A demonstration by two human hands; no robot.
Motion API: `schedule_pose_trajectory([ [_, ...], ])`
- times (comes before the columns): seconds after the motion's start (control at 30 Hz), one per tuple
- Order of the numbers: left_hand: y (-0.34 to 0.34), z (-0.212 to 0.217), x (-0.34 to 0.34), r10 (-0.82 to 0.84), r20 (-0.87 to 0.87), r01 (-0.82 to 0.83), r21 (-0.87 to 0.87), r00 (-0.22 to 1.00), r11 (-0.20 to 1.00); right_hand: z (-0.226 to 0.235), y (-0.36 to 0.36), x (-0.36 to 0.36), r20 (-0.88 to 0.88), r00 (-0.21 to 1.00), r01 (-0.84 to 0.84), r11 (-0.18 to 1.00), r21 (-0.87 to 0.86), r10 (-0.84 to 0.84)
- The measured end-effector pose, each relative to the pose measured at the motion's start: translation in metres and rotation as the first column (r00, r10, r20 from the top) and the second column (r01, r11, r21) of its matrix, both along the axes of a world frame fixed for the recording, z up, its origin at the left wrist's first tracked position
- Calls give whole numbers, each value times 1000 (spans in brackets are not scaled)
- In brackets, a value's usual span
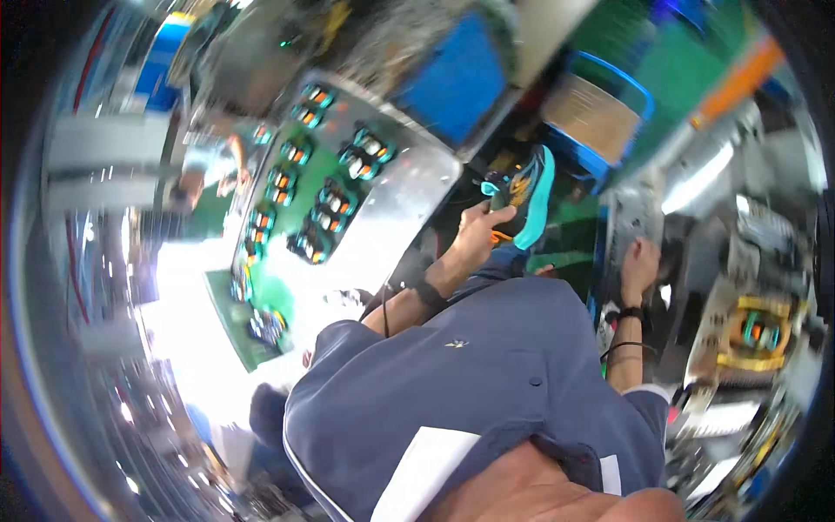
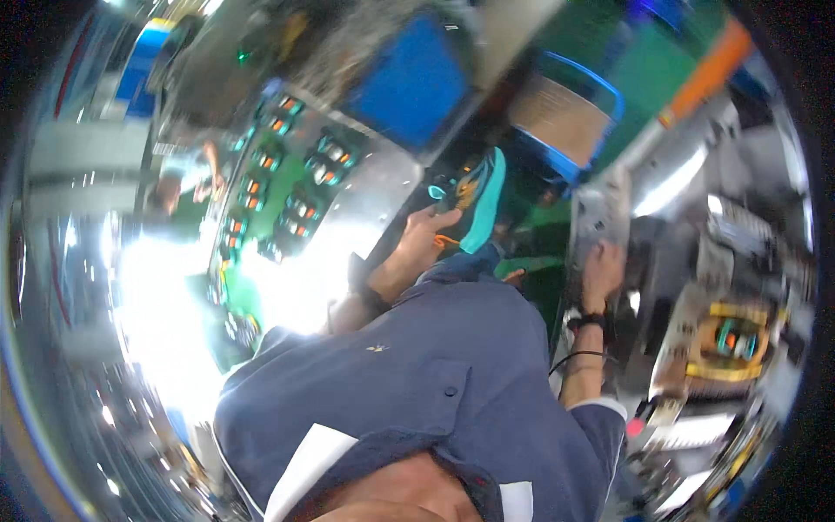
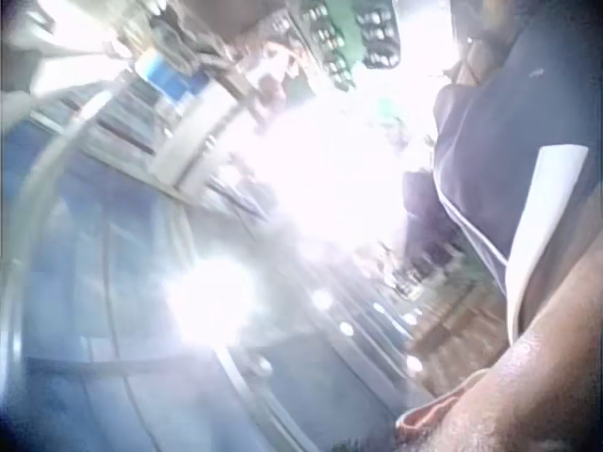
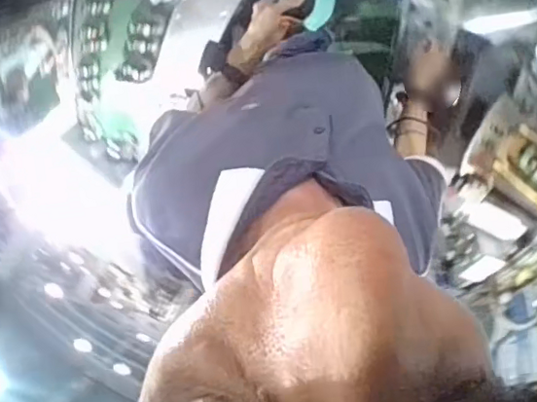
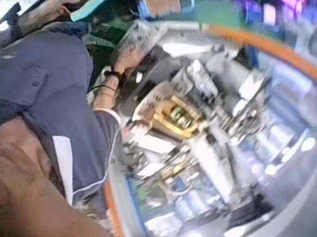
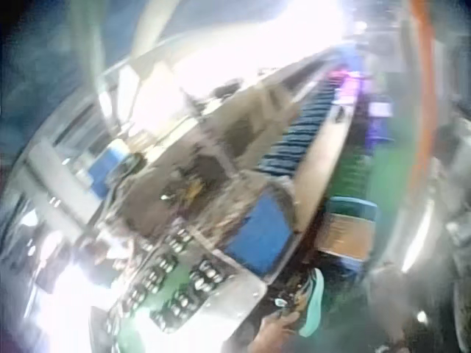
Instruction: Operating a shoe lasting machine to shape shoes and placing them on a conveyor belt.
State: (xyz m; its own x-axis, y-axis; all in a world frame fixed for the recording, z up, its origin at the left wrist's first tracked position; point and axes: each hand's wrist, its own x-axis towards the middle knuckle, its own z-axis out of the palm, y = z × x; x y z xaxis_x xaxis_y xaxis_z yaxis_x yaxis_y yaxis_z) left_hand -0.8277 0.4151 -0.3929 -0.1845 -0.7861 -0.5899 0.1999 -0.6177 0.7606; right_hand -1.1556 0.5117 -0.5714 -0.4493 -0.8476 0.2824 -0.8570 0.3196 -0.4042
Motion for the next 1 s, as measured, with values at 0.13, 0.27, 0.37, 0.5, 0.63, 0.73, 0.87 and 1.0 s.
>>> schedule_pose_trajectory([
  [0.13,15,-2,63,278,49,-279,19,959,960,2,1,2,59,998,6,997,79,-11],
  [0.27,1,-72,155,623,55,-622,-39,780,782,-10,-11,-19,63,997,44,998,45,-46],
  [0.37,-24,-100,231,745,105,-732,-137,659,667,15,-72,-19,89,996,14,984,-176,2],
  [0.5,-74,-148,337,826,192,-766,-311,530,563,150,-189,31,194,976,-22,925,-378,102],
  [0.63,-115,-206,421,866,136,-738,-470,481,483,287,-317,127,20,876,-384,723,-574,481],
  [0.73,-131,-253,468,700,626,-476,-526,344,705,389,-395,234,-195,785,-585,601,-545,588],
  [0.87,-138,-227,461,543,806,-463,-399,234,792,491,-503,409,-459,562,-827,443,-347,689],
  [1.0,-144,-259,479,536,832,-511,-401,145,760,525,-617,575,-677,287,-956,252,-154,677],
])
